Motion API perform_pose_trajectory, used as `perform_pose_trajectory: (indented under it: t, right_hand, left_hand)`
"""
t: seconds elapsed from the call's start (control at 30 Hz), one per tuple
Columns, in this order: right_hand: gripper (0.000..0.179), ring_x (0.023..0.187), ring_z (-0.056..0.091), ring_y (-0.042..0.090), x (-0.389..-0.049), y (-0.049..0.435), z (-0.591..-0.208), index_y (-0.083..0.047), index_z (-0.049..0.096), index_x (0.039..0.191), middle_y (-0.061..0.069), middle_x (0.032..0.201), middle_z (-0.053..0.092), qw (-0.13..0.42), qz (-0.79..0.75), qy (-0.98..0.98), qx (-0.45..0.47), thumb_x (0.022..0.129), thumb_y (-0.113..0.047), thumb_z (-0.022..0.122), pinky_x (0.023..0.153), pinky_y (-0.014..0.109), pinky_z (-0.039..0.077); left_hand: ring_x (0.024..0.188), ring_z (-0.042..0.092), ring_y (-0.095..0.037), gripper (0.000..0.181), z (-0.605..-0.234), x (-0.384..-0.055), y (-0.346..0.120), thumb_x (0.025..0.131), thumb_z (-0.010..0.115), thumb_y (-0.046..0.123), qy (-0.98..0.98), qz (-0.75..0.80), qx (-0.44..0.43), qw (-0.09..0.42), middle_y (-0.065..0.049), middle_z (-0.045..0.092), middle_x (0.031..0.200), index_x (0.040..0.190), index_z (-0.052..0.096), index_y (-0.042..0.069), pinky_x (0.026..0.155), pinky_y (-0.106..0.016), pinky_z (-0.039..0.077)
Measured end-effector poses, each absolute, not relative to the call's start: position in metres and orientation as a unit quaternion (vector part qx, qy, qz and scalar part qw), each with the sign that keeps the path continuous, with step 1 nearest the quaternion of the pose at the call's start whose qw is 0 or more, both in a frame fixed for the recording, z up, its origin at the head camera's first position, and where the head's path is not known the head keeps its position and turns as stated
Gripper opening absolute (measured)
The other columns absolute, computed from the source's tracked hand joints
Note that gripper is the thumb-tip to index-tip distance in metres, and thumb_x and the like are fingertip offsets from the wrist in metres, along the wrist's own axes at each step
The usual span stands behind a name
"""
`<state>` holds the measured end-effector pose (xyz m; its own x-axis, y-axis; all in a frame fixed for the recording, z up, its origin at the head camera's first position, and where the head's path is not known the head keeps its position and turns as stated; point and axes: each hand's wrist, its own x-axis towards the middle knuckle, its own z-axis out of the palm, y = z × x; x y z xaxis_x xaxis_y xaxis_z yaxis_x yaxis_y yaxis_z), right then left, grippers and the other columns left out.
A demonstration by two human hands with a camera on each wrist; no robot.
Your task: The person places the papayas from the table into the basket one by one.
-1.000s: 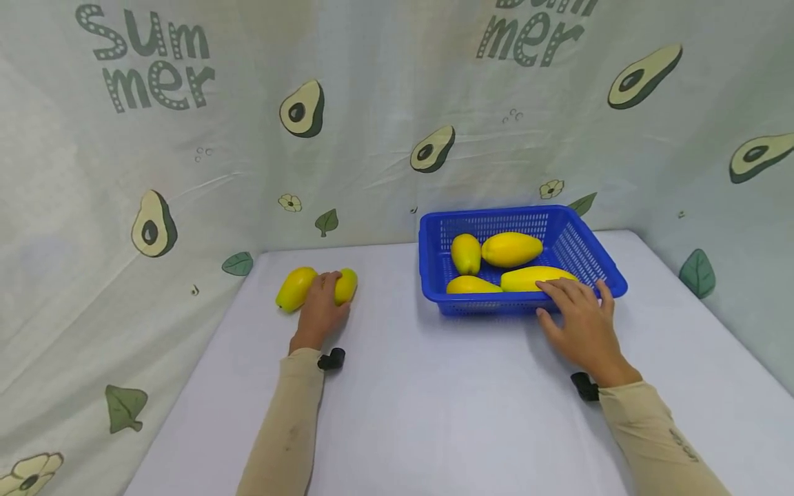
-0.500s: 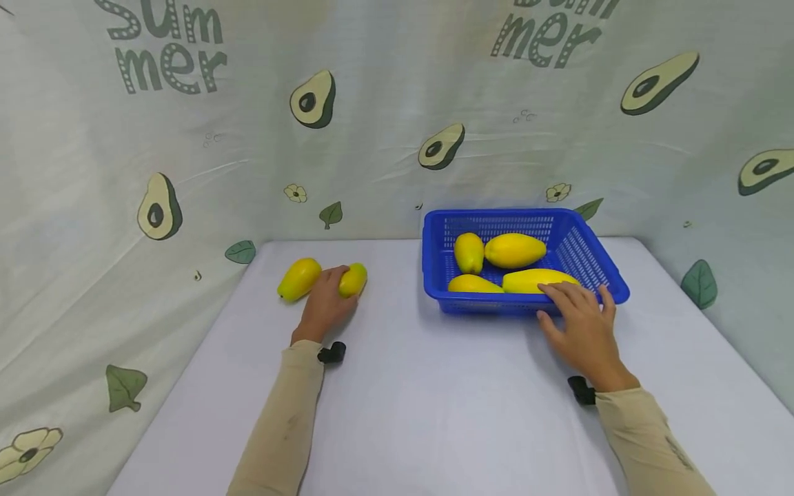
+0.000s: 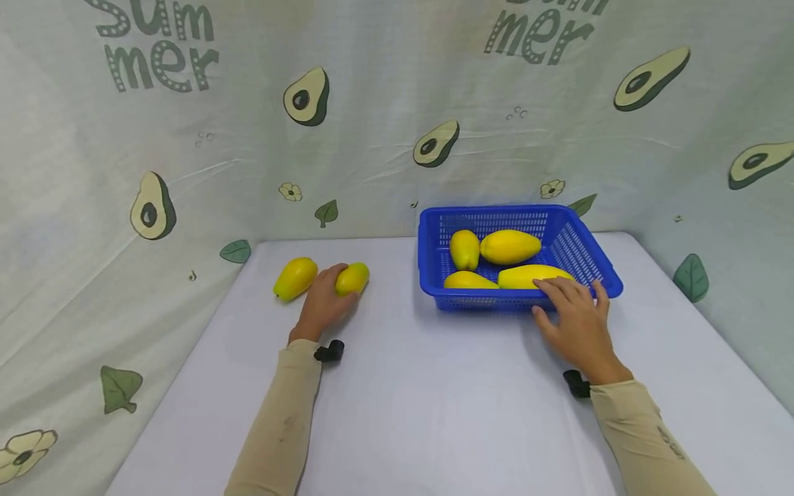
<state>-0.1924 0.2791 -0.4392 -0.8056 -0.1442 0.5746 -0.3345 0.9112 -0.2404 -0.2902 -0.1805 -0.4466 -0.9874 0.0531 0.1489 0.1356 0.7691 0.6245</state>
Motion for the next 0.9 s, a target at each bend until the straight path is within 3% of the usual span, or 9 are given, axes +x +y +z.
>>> perform_pose_trajectory:
  t: [0.27, 0.43, 0.63, 0.9]
  right_hand:
    - [0.051, 0.127, 0.041, 0.046, -0.19, 0.279, -0.436, -0.007, 0.06, 0.135, 0.021, 0.135, 0.054, 0.283, 0.169, -0.936, 0.121, 0.086, -0.015, 0.075, 0.115, 0.065, 0.002]
    - [0.051, 0.127, 0.041, 0.046, -0.188, 0.279, -0.436, -0.007, 0.06, 0.135, 0.021, 0.134, 0.054, 0.282, 0.17, -0.937, 0.119, 0.086, -0.014, 0.075, 0.115, 0.065, 0.002]
    - [0.051, 0.126, 0.041, 0.045, -0.187, 0.28, -0.436, -0.008, 0.06, 0.134, 0.021, 0.133, 0.055, 0.287, 0.166, -0.936, 0.12, 0.086, -0.014, 0.075, 0.115, 0.066, 0.003]
    - [0.051, 0.125, 0.043, 0.046, -0.19, 0.279, -0.439, -0.008, 0.06, 0.134, 0.02, 0.133, 0.055, 0.289, 0.166, -0.935, 0.123, 0.086, -0.015, 0.074, 0.115, 0.066, 0.003]
  left_hand:
    - [0.128, 0.047, -0.029, 0.067, -0.439, -0.294, -0.172, 0.09, 0.071, 0.033, -0.903, -0.422, -0.063, 0.053, -0.008, 0.048, 0.148, 0.149, 0.044, 0.018, 0.111, -0.051, 0.035]
    - [0.123, 0.048, -0.031, 0.067, -0.431, -0.293, -0.165, 0.09, 0.072, 0.035, -0.859, -0.509, -0.048, 0.019, -0.008, 0.048, 0.146, 0.149, 0.043, 0.022, 0.107, -0.049, 0.041]
    - [0.117, 0.054, -0.03, 0.064, -0.428, -0.291, -0.155, 0.094, 0.071, 0.032, -0.798, -0.601, -0.039, -0.022, -0.01, 0.048, 0.141, 0.15, 0.042, 0.023, 0.096, -0.039, 0.052]
    - [0.113, 0.058, -0.03, 0.065, -0.426, -0.283, -0.144, 0.094, 0.071, 0.035, -0.764, -0.643, -0.035, -0.04, -0.012, 0.05, 0.135, 0.15, 0.041, 0.022, 0.093, -0.039, 0.054]
